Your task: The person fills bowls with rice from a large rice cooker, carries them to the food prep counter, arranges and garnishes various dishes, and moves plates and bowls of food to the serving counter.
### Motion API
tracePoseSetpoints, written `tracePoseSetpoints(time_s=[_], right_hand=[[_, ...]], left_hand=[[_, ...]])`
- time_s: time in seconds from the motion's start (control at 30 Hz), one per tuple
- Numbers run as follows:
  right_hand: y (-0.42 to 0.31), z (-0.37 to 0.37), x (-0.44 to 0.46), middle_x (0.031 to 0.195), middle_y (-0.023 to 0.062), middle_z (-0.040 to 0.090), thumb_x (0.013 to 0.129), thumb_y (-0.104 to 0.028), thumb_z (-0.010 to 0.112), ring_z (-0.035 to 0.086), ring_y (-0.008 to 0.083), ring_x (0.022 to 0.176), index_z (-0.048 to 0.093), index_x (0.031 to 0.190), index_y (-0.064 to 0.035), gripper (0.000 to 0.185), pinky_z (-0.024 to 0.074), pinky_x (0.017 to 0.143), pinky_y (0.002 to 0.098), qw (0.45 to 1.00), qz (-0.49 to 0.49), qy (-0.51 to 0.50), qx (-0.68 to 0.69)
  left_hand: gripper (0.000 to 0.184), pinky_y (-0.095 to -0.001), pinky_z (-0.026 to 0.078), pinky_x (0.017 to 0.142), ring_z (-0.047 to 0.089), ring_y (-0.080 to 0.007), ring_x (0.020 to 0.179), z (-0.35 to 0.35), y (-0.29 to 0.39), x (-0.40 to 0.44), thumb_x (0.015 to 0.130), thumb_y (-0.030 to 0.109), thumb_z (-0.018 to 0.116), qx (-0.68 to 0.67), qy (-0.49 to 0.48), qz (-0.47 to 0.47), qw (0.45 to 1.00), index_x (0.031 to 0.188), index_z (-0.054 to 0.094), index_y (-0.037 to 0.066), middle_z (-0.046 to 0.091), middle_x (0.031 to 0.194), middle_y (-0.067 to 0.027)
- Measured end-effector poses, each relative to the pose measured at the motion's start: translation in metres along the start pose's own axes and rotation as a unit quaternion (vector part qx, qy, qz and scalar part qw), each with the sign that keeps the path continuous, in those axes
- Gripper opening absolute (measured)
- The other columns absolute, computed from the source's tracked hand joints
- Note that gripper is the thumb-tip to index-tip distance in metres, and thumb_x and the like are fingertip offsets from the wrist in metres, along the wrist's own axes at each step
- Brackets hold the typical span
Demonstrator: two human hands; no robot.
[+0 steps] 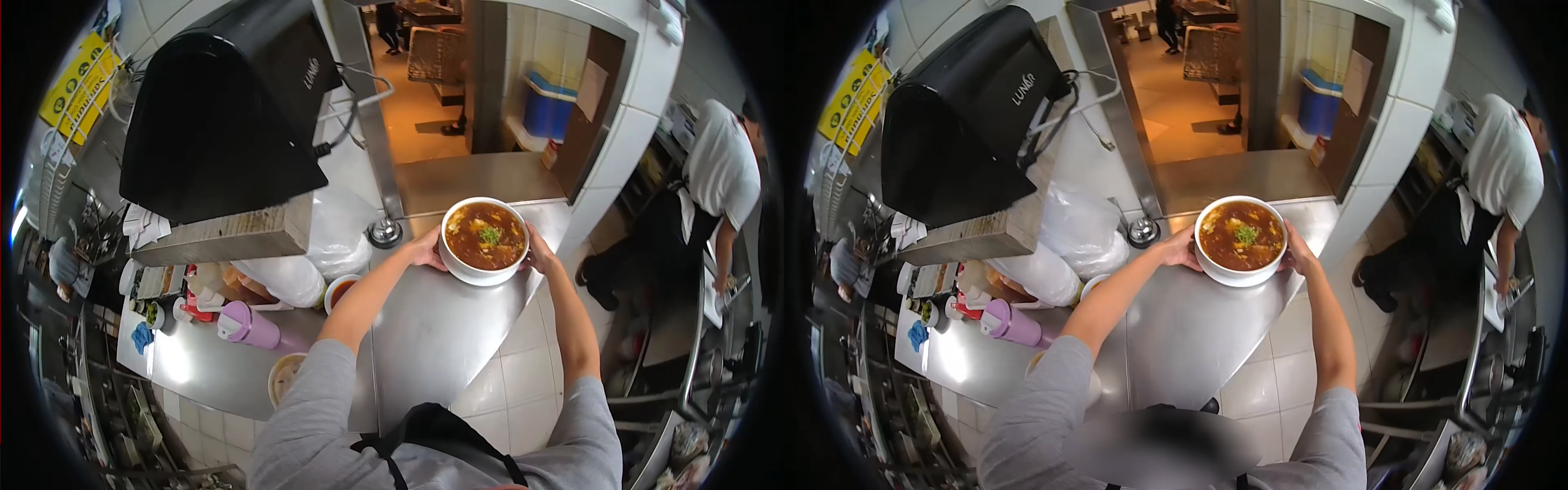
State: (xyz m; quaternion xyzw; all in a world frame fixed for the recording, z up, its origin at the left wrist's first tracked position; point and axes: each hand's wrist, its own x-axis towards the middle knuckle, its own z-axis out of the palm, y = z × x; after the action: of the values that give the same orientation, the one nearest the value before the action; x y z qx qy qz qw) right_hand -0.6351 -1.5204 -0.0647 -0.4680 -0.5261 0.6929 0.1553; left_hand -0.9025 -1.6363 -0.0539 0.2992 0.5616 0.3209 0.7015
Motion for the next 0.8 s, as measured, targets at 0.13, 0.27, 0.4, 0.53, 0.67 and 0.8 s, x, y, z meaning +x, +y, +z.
tracePoseSetpoints(time_s=[0.13, 0.27, 0.4, 0.53, 0.67, 0.8], right_hand=[[-0.018, -0.027, 0.026, 0.103, 0.0172, 0.057, 0.085, -0.055, 0.038, 0.059, 0.0286, 0.079, 0.043, 0.122, -0.007, 0.061, 0.0505, 0.055, 0.0372, 0.993, 0.065, 0.013, -0.093], [-0.126, -0.002, 0.027, 0.073, 0.0177, 0.062, 0.08, -0.024, 0.059, 0.06, 0.028, 0.064, 0.057, 0.092, 0.0021, 0.029, 0.047, 0.061, 0.0371, 0.843, -0.34, 0.219, -0.356], [-0.265, 0.095, -0.039, 0.068, 0.0165, 0.058, 0.082, -0.027, 0.057, 0.058, 0.0299, 0.067, 0.06, 0.087, 0.001, 0.029, 0.0449, 0.063, 0.0346, 0.744, -0.573, 0.205, -0.276], [-0.3, 0.145, -0.042, 0.074, 0.0167, 0.06, 0.081, -0.028, 0.055, 0.06, 0.0323, 0.073, 0.06, 0.086, -0.0012, 0.028, 0.0467, 0.065, 0.0378, 0.749, -0.569, 0.152, -0.305], [-0.21, 0.19, 0.007, 0.08, 0.016, 0.063, 0.078, -0.021, 0.053, 0.061, 0.0301, 0.078, 0.064, 0.087, -0.0063, 0.021, 0.0486, 0.072, 0.0404, 0.707, -0.525, 0.055, -0.47], [-0.102, 0.254, 0.014, 0.095, 0.0196, 0.059, 0.083, -0.026, 0.049, 0.057, 0.0348, 0.089, 0.063, 0.086, -0.0056, 0.025, 0.0458, 0.078, 0.0441, 0.73, -0.431, 0.004, -0.531]], left_hand=[[0.084, -0.0458, 0.045, 0.085, 0.053, -0.0379, 0.101, -0.006, -0.001, 0.011, 0.078, 0.073, 0.019, -0.006, 0.016, 0.013, 1.0, 0.135, 0.025, 0.012, 0.042, 0.124, -0.0236], [0.061, -0.0465, 0.05, 0.074, 0.057, -0.0372, 0.095, 0.003, -0.005, 0.01, 0.09, 0.05, 0.026, 0.076, 0.257, 0.071, 0.961, 0.131, 0.025, 0.005, 0.047, 0.118, -0.0226], [0.051, -0.0381, 0.05, 0.07, 0.059, -0.0291, 0.092, 0.024, 0.011, -0.062, 0.089, 0.035, 0.041, 0.366, 0.2, 0.064, 0.907, 0.123, 0.036, -0.002, 0.056, 0.104, -0.022], [0.047, -0.0378, 0.044, 0.081, 0.057, -0.0329, 0.091, 0.057, 0.006, -0.16, 0.089, 0.033, 0.043, 0.48, 0.138, 0.181, 0.847, 0.123, 0.039, 0.002, 0.058, 0.103, -0.0195], [0.044, -0.0373, 0.044, 0.08, 0.057, -0.0287, 0.091, 0.085, 0.007, -0.271, 0.091, 0.034, 0.04, 0.526, 0.012, 0.12, 0.842, 0.125, 0.038, 0.006, 0.059, 0.099, -0.0144], [0.045, -0.0367, 0.043, 0.079, 0.057, -0.0271, 0.09, 0.08, -0.019, -0.32, 0.092, 0.035, 0.039, 0.47, 0.014, 0.119, 0.875, 0.126, 0.037, 0.007, 0.059, 0.096, -0.0127]])
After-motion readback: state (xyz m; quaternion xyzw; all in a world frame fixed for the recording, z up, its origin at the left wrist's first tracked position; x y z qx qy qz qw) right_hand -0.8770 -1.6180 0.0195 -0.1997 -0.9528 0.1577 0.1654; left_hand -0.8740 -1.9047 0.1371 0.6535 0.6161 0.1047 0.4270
